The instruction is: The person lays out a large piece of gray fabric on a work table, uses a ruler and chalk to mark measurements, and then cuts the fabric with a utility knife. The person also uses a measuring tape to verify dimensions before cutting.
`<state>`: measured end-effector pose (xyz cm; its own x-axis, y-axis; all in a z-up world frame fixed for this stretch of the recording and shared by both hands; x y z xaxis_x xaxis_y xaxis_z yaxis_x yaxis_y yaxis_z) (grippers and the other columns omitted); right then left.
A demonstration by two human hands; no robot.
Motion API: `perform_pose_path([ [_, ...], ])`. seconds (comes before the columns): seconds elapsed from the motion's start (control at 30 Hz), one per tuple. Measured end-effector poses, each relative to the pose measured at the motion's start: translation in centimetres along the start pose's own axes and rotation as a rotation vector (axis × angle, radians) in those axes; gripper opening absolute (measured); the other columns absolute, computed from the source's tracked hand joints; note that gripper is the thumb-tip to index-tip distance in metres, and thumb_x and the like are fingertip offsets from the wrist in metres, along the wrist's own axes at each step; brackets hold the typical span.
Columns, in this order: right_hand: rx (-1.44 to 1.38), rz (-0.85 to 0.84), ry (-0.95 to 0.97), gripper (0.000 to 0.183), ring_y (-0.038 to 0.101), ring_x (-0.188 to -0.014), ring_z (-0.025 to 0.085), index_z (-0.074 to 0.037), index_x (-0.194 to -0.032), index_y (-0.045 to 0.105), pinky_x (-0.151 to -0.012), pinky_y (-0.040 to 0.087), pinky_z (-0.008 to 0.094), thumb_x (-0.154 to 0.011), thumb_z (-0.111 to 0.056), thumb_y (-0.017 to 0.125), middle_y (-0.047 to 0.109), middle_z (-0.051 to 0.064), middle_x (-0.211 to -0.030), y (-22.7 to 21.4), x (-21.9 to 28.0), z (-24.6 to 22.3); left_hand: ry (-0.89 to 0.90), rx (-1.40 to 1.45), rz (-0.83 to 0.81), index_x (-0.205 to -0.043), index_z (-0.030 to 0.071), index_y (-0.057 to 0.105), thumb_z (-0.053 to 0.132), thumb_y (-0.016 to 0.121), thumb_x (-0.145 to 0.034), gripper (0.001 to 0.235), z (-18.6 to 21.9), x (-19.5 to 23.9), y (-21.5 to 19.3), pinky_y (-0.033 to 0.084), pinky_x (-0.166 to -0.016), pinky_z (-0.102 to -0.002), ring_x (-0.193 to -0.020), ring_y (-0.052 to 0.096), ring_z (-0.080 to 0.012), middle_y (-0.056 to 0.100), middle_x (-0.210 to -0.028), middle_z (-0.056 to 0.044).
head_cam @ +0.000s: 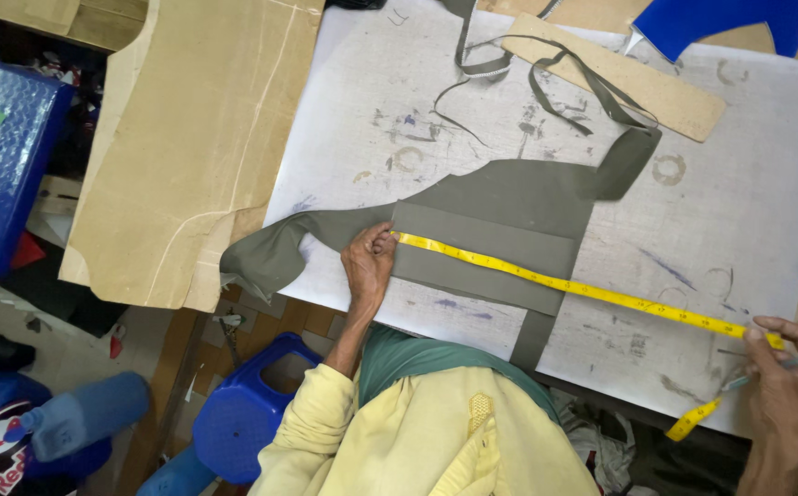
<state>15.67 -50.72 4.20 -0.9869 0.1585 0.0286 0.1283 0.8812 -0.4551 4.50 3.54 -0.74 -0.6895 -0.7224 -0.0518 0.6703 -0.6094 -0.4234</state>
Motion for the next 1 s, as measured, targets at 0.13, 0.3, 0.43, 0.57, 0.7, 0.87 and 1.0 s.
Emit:
perform_pose_path([
  [0.13, 0.106, -0.024, -0.115, 0.008, 0.061, -0.088, 0.006, 0.003, -0.112, 0.072, -0.081, 0.051, 0.022, -0.105, 0.002, 0.076, 0.071, 0.006, -0.103, 0.3, 0.0, 0.9, 0.084, -0.085, -0.015, -0.108, 0.0, 0.078, 0.001, 0.073, -0.089, 0.02, 0.0, 0.2, 0.0, 0.05, -0.06, -0.03, -0.065, 0.061, -0.0141, 0.07, -0.082, -0.011],
  [0.3, 0.084, 0.015, 0.03, 0.011, 0.057, -0.084, 0.006, -0.001, -0.104, 0.072, -0.073, 0.048, 0.022, -0.099, -0.007, 0.079, 0.069, 0.001, -0.099, 1.1, -0.8, 2.3, 0.108, -0.151, -0.033, -0.107, 0.0, 0.078, 0.002, 0.074, -0.088, 0.019, 0.7, -0.2, -0.6, 0.05, -0.06, -0.029, -0.066, 0.062, -0.0134, 0.068, -0.08, -0.01],
  [0.43, 0.089, 0.012, 0.095, 0.012, 0.051, -0.077, 0.008, -0.002, -0.104, 0.074, -0.067, 0.042, 0.024, -0.097, -0.007, 0.081, 0.064, 0.0, -0.091, 1.8, -1.0, 2.8, 0.053, -0.133, -0.043, -0.104, -0.003, 0.077, 0.002, 0.077, -0.088, 0.017, 1.2, -0.4, -0.5, 0.05, -0.06, -0.029, -0.066, 0.062, -0.0125, 0.068, -0.081, -0.01],
  [0.57, 0.183, 0.014, -0.047, 0.015, 0.056, -0.088, 0.011, -0.001, -0.105, 0.074, -0.077, 0.046, 0.024, -0.093, -0.006, 0.082, 0.066, 0.003, -0.1, 2.8, -1.6, 3.0, 0.0, -0.098, -0.074, -0.102, -0.004, 0.076, 0.001, 0.078, -0.086, 0.017, 1.1, -0.7, -0.5, 0.052, -0.062, -0.027, -0.066, 0.062, -0.0119, 0.07, -0.081, -0.009],
  [0.7, 0.216, 0.033, -0.043, 0.017, 0.058, -0.094, 0.014, -0.001, -0.103, 0.075, -0.082, 0.047, 0.024, -0.089, -0.006, 0.083, 0.065, 0.007, -0.106, 3.5, -1.8, 2.8, 0.008, -0.108, -0.086, -0.102, -0.005, 0.075, 0.001, 0.077, -0.087, 0.016, 1.1, -0.8, -0.4, 0.053, -0.063, -0.027, -0.067, 0.062, -0.0117, 0.07, -0.081, -0.01],
  [0.87, 0.044, 0.028, 0.146, 0.016, 0.049, -0.073, 0.013, -0.004, -0.11, 0.074, -0.061, 0.039, 0.026, -0.095, -0.006, 0.08, 0.062, 0.006, -0.093, 2.4, -0.8, 3.6, 0.028, -0.079, -0.097, -0.102, -0.003, 0.076, 0.0, 0.074, -0.089, 0.013, 1.2, -0.2, -0.7, 0.053, -0.063, -0.026, -0.069, 0.062, -0.011, 0.071, -0.083, -0.007],
  [1.0, -0.183, 0.043, 0.228, 0.008, 0.051, -0.068, 0.007, -0.001, -0.11, 0.068, -0.056, 0.04, 0.021, -0.102, 0.0, 0.07, 0.059, 0.004, -0.083, -4.5, 3.8, 6.1, -0.089, 0.04, -0.263, -0.101, 0.003, 0.079, 0.003, 0.077, -0.089, 0.013, 1.5, 1.9, -1.5, 0.052, -0.065, -0.024, -0.071, 0.06, -0.0096, 0.072, -0.081, -0.007],
])
Point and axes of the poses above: each hand's wrist, its own x-axis away from the middle knuckle, its own y-axis out of the palm, z = x × y, the point moved 1 cm from there along -x, towards the middle knuckle
